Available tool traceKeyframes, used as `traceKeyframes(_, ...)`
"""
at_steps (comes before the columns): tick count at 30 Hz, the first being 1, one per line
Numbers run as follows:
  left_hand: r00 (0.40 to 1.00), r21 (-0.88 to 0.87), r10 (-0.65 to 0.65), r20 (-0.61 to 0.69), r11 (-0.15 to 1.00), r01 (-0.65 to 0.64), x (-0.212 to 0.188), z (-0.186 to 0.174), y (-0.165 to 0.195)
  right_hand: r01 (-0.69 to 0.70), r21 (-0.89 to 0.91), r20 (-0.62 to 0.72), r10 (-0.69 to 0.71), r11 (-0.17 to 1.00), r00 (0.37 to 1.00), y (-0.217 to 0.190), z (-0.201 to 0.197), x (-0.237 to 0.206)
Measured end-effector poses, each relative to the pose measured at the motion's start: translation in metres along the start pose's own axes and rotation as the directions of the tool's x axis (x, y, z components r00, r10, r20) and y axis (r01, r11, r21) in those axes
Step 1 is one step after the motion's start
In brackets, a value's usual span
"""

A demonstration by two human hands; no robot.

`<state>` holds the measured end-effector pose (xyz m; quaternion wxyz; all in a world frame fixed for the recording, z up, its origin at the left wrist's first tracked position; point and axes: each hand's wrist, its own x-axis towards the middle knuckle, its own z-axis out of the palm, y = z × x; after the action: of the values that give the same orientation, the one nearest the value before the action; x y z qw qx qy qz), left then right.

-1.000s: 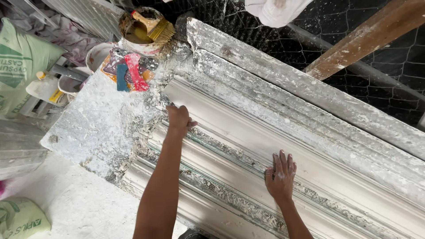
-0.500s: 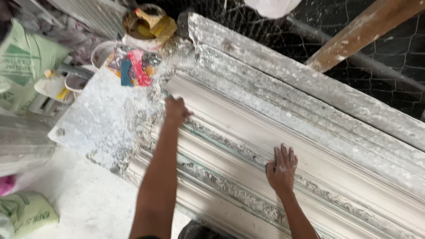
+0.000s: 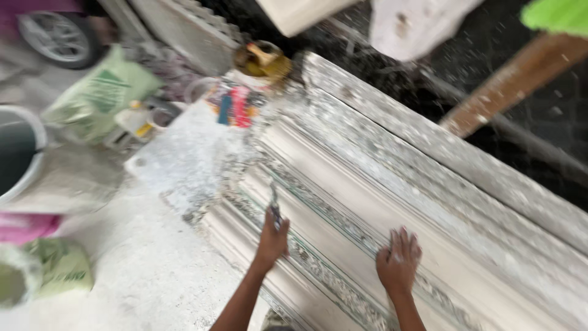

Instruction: The person uses a small scraping tool to remove excess dried plaster from the grooves and decorative edges of long white cornice moldings laid on a work table, working along the lengths of several moldings and brushing debris aside by hand as they go.

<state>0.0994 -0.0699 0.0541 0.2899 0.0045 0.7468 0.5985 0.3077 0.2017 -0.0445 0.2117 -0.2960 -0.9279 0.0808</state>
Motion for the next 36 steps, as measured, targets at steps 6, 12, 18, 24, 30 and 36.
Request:
traceKeyframes(6, 0.992, 0.098, 0.049, -0.118, 0.995, -0.037, -0.064, -0.029, -0.026, 0.064, 0.086, -0.085, -0.057, 0.994, 0.995, -0.03, 0.004, 0.005)
traceKeyframes(12, 0.975, 0.066, -0.033, -0.222, 0.997, 0.049, -0.115, -0.038, -0.055, 0.216, 0.582, -0.033, -0.243, 0.784, 0.97, -0.094, 0.016, 0.005)
traceKeyframes(18, 0.969, -0.13, -0.108, -0.22, 0.988, 0.081, -0.152, -0.042, -0.078, -0.092, 0.764, 0.327, -0.261, 0.638, 0.908, -0.14, 0.002, -0.017)
traceKeyframes(24, 0.989, -0.216, -0.085, -0.124, 0.975, 0.056, -0.144, -0.039, -0.079, -0.187, 0.655, 0.414, -0.14, 0.732, 0.9, -0.12, -0.008, -0.032)
traceKeyframes(30, 0.994, -0.138, -0.042, -0.104, 0.99, 0.027, -0.1, -0.048, -0.06, -0.198, 0.555, 0.306, 0.023, 0.808, 0.952, -0.107, 0.018, -0.023)
traceKeyframes(36, 0.998, -0.1, -0.048, -0.028, 0.994, 0.045, -0.045, -0.09, -0.039, -0.3, 0.338, 0.369, 0.168, 0.892, 0.914, -0.147, 0.043, 0.009)
